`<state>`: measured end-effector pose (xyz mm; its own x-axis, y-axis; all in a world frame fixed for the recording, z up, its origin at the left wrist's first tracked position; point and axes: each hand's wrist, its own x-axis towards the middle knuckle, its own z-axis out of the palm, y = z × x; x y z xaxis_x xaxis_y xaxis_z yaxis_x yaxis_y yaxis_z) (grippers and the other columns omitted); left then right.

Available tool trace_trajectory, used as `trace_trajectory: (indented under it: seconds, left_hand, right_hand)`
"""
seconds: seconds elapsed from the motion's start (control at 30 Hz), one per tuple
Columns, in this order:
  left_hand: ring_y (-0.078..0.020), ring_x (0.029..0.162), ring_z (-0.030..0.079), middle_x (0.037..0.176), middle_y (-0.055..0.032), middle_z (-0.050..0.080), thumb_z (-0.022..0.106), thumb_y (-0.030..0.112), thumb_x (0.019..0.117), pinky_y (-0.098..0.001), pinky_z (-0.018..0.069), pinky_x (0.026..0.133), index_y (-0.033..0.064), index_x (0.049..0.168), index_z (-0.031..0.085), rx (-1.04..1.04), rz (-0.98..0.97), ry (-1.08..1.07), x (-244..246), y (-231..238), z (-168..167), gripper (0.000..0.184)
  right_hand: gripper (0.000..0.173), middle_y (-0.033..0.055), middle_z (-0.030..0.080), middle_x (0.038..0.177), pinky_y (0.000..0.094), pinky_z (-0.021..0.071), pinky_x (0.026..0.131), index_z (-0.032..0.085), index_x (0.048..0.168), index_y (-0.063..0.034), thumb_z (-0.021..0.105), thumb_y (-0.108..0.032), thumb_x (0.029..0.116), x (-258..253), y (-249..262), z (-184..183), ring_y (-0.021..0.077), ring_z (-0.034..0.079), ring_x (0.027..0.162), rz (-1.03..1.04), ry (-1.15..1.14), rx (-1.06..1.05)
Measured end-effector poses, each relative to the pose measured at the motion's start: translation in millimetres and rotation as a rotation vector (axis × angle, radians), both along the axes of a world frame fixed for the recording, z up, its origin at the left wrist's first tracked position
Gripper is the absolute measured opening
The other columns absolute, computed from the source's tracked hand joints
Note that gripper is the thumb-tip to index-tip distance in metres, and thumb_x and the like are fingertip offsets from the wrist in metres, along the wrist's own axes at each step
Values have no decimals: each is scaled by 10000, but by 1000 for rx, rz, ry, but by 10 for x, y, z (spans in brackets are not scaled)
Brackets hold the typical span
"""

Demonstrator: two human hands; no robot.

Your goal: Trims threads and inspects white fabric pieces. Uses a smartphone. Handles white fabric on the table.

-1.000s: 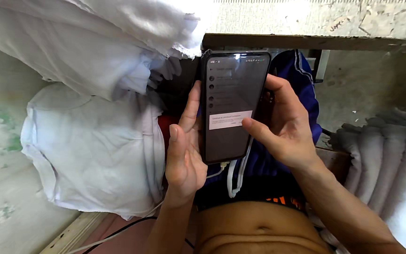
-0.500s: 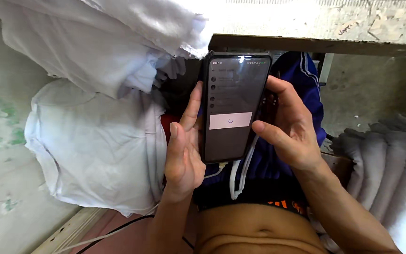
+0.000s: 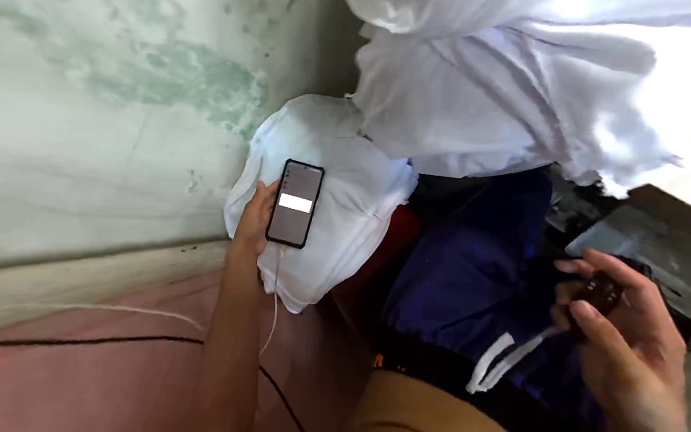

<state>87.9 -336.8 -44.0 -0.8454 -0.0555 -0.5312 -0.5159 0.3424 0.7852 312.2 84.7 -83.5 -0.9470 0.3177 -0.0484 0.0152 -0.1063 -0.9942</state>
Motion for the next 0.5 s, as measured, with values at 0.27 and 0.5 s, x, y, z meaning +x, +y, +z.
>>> trace_trajectory:
  seconds: [0.27, 0.5]
  left_hand:
    - [-185, 1100, 680, 1281, -71, 675, 42, 600, 1054, -416, 561, 920, 130, 1481, 482, 14, 69, 21, -54, -245, -32, 773]
    - [-368, 1182, 656, 1293, -229, 662, 354, 421, 1112, -590, 494, 1017, 6, 1355, 609, -691, -242, 557, -117, -21, 421, 545]
  right_hand:
    - [534, -99, 605, 1308, 167, 521, 643, 475, 1450, -155, 652, -356, 989, -46, 73, 5, -7, 607, 815, 67, -19, 57]
    - [619, 77, 631, 1266, 136, 482, 700, 321, 1524, 72, 570, -171, 1012, -53, -16, 160, -49, 567, 834, 56, -53, 388]
